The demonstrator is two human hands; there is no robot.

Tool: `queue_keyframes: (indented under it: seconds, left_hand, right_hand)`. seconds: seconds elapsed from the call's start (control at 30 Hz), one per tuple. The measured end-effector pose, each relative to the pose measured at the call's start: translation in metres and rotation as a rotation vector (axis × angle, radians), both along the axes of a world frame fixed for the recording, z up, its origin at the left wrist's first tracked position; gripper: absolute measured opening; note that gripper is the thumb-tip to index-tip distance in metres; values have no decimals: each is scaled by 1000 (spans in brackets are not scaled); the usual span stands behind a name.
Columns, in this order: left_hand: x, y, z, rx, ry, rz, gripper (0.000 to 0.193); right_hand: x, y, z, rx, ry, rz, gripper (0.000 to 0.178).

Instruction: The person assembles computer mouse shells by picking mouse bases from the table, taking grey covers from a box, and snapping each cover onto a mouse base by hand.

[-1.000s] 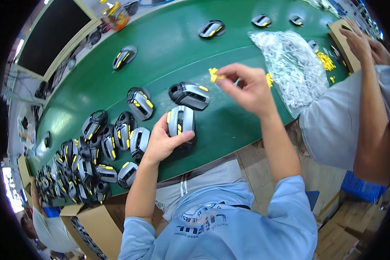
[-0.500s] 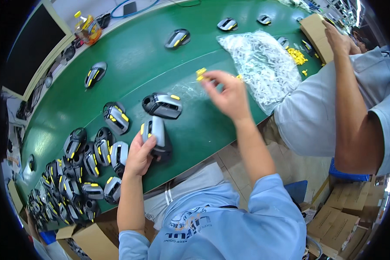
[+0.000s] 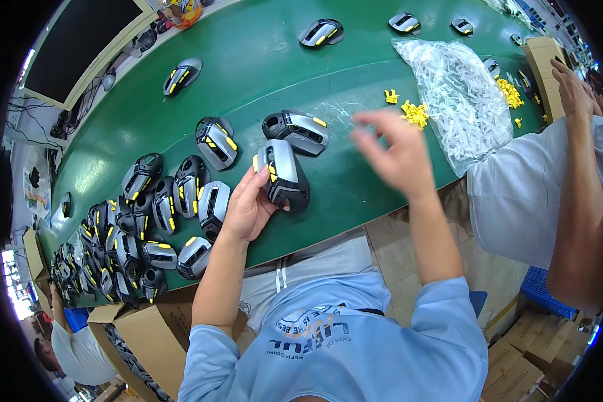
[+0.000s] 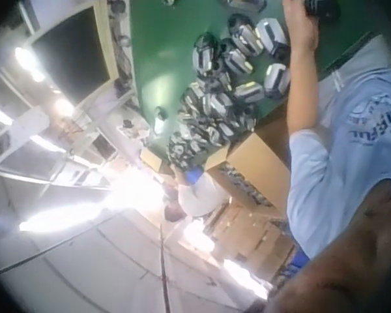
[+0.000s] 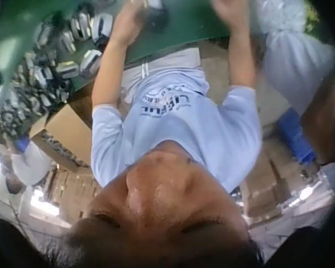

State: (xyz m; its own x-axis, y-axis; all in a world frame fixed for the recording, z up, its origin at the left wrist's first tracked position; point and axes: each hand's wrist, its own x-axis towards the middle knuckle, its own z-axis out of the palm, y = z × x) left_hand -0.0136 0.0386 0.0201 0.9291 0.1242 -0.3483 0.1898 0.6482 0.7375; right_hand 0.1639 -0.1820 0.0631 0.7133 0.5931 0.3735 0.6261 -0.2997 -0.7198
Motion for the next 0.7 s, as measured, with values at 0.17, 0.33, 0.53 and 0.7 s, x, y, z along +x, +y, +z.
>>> queue_keyframes:
  seconds: [0.17, 0.33, 0.53, 0.7]
  left_hand:
    - [1, -18, -2, -214, -229, 156, 38]
    - [-29, -17, -10, 58, -231, 190, 48]
    - [-34, -5, 46, 1758, -480, 99, 109]
    - [-19, -24, 17, 1575, -626, 18, 79]
  right_hand:
    - [-73, 25, -21, 125, 535, 207, 51]
    - [-89, 32, -37, 533, 1063, 295, 42]
    - [-77, 21, -30, 140, 1023, 491, 36]
    - [-83, 5, -20, 219, 1125, 401, 35]
